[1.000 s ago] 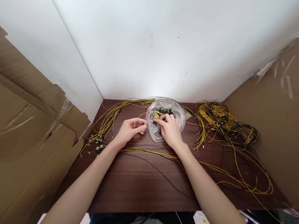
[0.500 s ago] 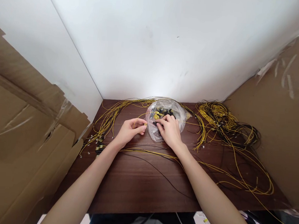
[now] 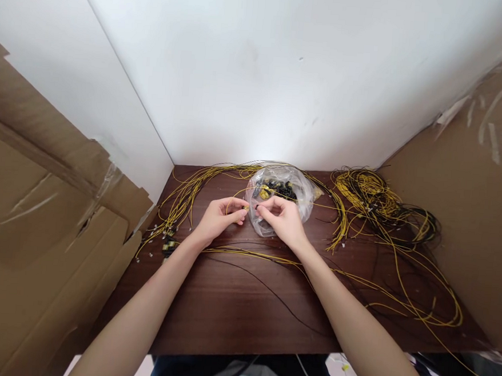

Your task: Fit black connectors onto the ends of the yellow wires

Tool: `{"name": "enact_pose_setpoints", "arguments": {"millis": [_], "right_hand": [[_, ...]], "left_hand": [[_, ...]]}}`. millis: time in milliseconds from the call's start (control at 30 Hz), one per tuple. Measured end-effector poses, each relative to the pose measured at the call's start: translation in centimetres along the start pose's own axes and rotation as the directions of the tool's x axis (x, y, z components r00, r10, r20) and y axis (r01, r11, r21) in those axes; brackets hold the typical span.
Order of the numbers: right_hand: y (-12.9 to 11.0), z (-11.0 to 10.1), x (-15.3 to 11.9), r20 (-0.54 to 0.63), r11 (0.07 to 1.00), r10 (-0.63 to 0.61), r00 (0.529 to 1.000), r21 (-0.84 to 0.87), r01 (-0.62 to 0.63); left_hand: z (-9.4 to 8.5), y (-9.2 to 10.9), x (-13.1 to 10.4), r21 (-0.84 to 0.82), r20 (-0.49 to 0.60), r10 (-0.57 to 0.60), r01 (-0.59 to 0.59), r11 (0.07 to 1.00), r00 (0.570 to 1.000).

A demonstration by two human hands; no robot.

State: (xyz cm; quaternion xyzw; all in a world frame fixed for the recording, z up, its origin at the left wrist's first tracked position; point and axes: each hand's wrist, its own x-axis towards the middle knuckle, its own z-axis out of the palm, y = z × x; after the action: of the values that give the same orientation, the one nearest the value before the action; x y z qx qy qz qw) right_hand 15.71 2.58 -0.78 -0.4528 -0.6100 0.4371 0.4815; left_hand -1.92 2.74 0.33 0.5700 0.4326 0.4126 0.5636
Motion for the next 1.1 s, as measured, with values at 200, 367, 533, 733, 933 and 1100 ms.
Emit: {"name": "enact_pose_setpoints", "arguments": {"millis": [200,367,533,733,933,1100], "right_hand": [[0.1,0.7,0.0,0.032,0.959,0.111,0.993,0.259,-0.116],[0.3,0.7,0.0,0.002,0.987,-0.010,1.000,0.159,0.009],[0.6,0.7,-0.2,0.000,0.993,-0.113,0.994,-0.020,0.113],[-0.2,0.9,-0.6,-0.035,0.969,-0.178,0.983,-0.181,0.169],[-0.7,0.9,-0.8,0.025,0.932,-0.266,0.964,-0.248,0.263],[-0.7,0.9,-0.8,0.046,0.908,-0.284,0.958,-0.306,0.285]], "left_hand": [[-0.1,-0.1,-0.1,-0.005,0.006,0.018,-0.018,1.000,1.000],[0.0,-0.1,-0.1,0.016,0.018,0.042,-0.042,0.999,0.999],[0.2,0.2,-0.2,0.035,0.013,0.051,-0.052,0.998,0.999],[0.4,0.3,-0.2,0.055,0.000,0.033,-0.033,0.998,0.999],[0.4,0.3,-0.2,0.059,0.004,0.039,-0.039,0.997,0.999],[0.3,0.0,-0.2,0.065,0.002,0.037,-0.037,0.997,0.999]]}}
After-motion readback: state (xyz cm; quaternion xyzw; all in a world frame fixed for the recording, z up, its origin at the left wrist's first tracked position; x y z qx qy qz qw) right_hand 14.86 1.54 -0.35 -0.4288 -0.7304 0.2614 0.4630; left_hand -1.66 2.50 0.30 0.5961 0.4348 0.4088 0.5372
